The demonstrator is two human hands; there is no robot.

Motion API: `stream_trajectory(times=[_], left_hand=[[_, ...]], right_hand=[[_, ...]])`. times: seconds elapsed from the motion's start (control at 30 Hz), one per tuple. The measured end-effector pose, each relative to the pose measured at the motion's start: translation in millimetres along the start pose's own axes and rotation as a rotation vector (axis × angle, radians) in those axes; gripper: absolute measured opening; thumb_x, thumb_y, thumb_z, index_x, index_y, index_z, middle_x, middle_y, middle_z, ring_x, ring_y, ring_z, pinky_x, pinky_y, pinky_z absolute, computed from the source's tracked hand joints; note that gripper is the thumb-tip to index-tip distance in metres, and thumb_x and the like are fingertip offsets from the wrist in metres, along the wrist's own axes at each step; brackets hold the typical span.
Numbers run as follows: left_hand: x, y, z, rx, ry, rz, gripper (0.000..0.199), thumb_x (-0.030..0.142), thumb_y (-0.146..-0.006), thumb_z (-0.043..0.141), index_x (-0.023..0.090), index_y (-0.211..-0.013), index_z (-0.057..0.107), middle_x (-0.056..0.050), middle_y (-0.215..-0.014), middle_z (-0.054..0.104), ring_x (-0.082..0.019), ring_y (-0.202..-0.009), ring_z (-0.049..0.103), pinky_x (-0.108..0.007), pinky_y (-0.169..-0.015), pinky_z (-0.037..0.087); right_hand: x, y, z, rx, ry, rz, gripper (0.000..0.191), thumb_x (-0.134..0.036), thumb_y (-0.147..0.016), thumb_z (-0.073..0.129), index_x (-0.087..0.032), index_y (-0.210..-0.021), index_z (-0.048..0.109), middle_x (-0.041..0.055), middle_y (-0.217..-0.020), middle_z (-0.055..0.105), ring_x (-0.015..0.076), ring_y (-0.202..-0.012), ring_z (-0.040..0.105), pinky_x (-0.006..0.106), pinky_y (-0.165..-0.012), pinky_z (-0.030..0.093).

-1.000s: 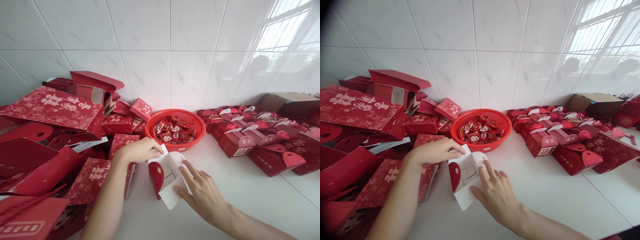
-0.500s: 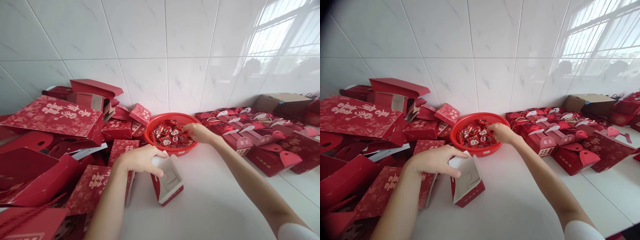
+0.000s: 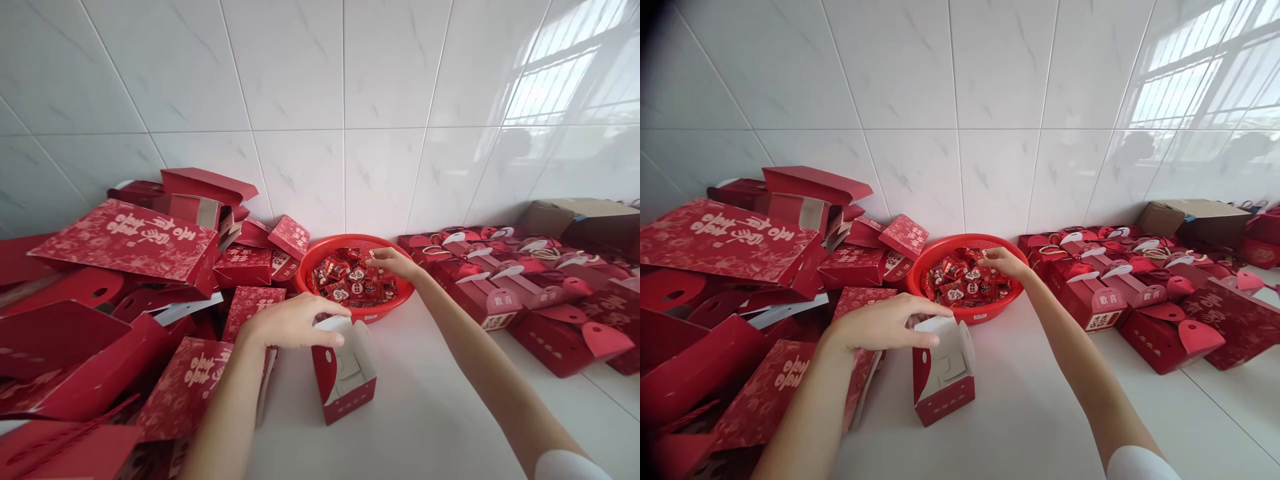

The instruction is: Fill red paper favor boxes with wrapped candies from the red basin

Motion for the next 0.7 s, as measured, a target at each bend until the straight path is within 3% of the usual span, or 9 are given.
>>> stream_trajectory(times=[0.1,0.17,0.23,0.37,0.5,0.7], left_hand=[[-4.3,-14.3,0.3,0.154,0.157,0.035,0.047,0.045,-0.088,0.066,0.021,-0.129,0.068,-0.006,-0.117,0.075,-0.023,-0.105,0.069,-0.029,-0.09,0.053],[-8.6,-30.5,2.4,0.333,0.368,0.048,0.045,0.045,-0.089,0.066,0.018,-0.125,0.068,-0.007,-0.112,0.075,-0.023,-0.105,0.069,-0.031,-0.093,0.053],[-14.9,-49.4,7.8,0.48,0.685,-0.005,0.049,0.045,-0.09,0.066,0.016,-0.129,0.062,-0.009,-0.105,0.075,-0.022,-0.095,0.071,-0.035,-0.089,0.057],[-22.8,-83.1,20.6,0.534,0.842,-0.038,0.04,0.045,-0.098,0.052,0.018,-0.127,0.057,-0.011,-0.11,0.073,-0.02,-0.088,0.073,-0.035,-0.081,0.06],[-32.8,-99.8,26.7,0.637,0.963,-0.038,0.035,0.034,-0.089,0.065,0.018,-0.12,0.059,-0.007,-0.104,0.072,-0.018,-0.089,0.071,-0.029,-0.08,0.058],[-43.2,-105.8,30.0,0.743,1.079,0.007,0.047,0.032,-0.068,0.078,0.021,-0.11,0.063,-0.001,-0.087,0.07,-0.016,-0.079,0.066,-0.026,-0.07,0.053]], right_hand=[[-9.9,2.2,9.5,0.053,-0.403,-0.073,0.041,-0.053,-0.074,0.075,-0.015,-0.084,0.062,0.0003,-0.073,0.064,0.0094,-0.046,0.054,0.024,-0.045,0.043],[-17.5,1.8,17.5,0.091,-0.453,-0.139,0.037,-0.049,-0.073,0.077,-0.015,-0.083,0.065,0.0001,-0.073,0.065,0.0098,-0.048,0.056,0.023,-0.046,0.043],[-24.1,0.9,25.6,0.111,-0.443,-0.231,0.031,-0.043,-0.074,0.077,-0.015,-0.085,0.07,0.0029,-0.08,0.07,0.0142,-0.063,0.065,0.026,-0.058,0.051],[-29.1,2.6,37.3,0.087,-0.379,-0.393,0.025,-0.025,-0.075,0.07,-0.017,-0.097,0.077,0.0073,-0.103,0.076,0.0232,-0.097,0.069,0.036,-0.088,0.055],[-27.3,9.0,37.6,0.068,-0.385,-0.369,0.038,-0.016,-0.074,0.061,-0.019,-0.108,0.077,0.007,-0.114,0.075,0.0252,-0.107,0.068,0.039,-0.095,0.054],[-9.0,8.8,12.1,0.397,-0.332,-0.197,0.025,-0.027,-0.082,0.061,-0.018,-0.099,0.076,0.0063,-0.106,0.077,0.022,-0.1,0.071,0.033,-0.091,0.056]])
Point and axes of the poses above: each hand's wrist, its own y-axis away from the middle knuckle, its own z-axis out of the palm, x = y × z, the point moved 2 cm from there along -y, towards the middle knuckle
